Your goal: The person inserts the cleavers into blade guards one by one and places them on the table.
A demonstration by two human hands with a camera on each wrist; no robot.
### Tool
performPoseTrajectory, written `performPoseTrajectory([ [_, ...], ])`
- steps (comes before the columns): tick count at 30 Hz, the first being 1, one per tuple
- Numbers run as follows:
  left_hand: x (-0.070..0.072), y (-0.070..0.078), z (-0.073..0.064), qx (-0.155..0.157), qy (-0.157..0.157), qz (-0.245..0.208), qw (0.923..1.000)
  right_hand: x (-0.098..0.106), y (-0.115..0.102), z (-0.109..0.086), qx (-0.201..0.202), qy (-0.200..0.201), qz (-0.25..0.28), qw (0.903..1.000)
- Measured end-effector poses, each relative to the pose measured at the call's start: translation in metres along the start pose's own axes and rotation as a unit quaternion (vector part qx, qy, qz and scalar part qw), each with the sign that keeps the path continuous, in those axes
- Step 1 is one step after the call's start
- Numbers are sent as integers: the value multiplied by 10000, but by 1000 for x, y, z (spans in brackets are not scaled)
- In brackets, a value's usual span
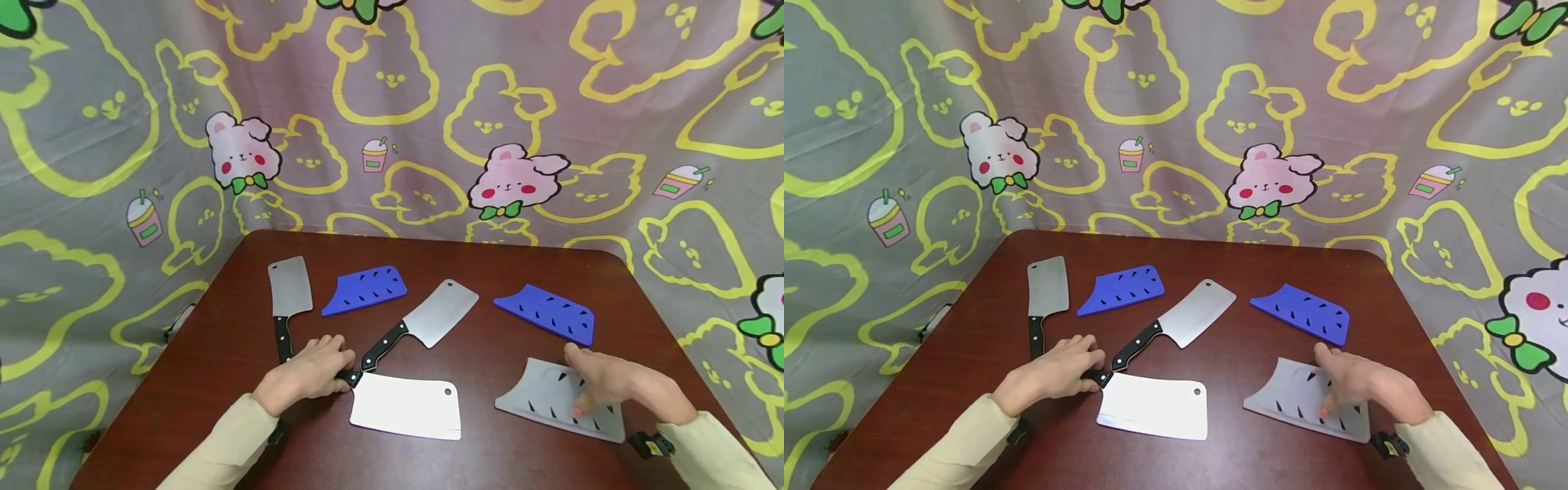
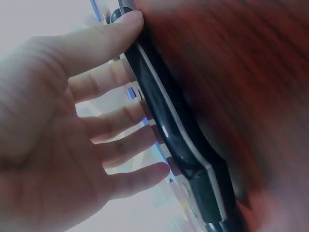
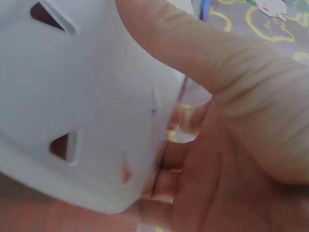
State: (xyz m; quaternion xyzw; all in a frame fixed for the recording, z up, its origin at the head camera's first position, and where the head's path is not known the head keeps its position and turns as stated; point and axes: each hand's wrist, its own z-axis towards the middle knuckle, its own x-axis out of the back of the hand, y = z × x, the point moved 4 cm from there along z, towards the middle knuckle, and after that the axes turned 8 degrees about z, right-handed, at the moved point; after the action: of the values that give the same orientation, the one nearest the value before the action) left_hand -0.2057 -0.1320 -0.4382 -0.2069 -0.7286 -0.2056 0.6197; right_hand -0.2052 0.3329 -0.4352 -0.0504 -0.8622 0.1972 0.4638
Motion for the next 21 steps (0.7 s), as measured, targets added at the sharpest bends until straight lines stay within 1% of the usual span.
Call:
performPoseTrajectory([
  [2, 1, 1, 1, -101, 40, -13, 9999, 3, -1, -2, 164, 129, 204, 9996],
  [5, 6, 3, 5, -182, 79, -51, 9998, 10, -4, -6, 479, 362, 182, 9980],
  [7, 9, 3, 7, -204, 68, -123, 9997, 14, -6, -7, 613, 413, 98, 9972],
  [9, 13, 2, 8, -218, 17, -256, 9994, 16, -8, -8, 705, 378, 184, 9966],
  [11, 18, 1, 9, -261, -97, -541, 9981, 18, -10, -9, 854, 297, 399, 9951],
  [15, 27, 0, 8, -359, -383, -1198, 9914, 21, -17, -15, 1417, 327, 783, 9863],
  [18, 32, -2, 9, -380, -514, -1505, 9865, 27, -24, -19, 1743, 608, 841, 9792],
  [21, 37, -4, 11, -318, -465, -1656, 9846, 37, -30, -22, 1868, 1221, 803, 9715],
])
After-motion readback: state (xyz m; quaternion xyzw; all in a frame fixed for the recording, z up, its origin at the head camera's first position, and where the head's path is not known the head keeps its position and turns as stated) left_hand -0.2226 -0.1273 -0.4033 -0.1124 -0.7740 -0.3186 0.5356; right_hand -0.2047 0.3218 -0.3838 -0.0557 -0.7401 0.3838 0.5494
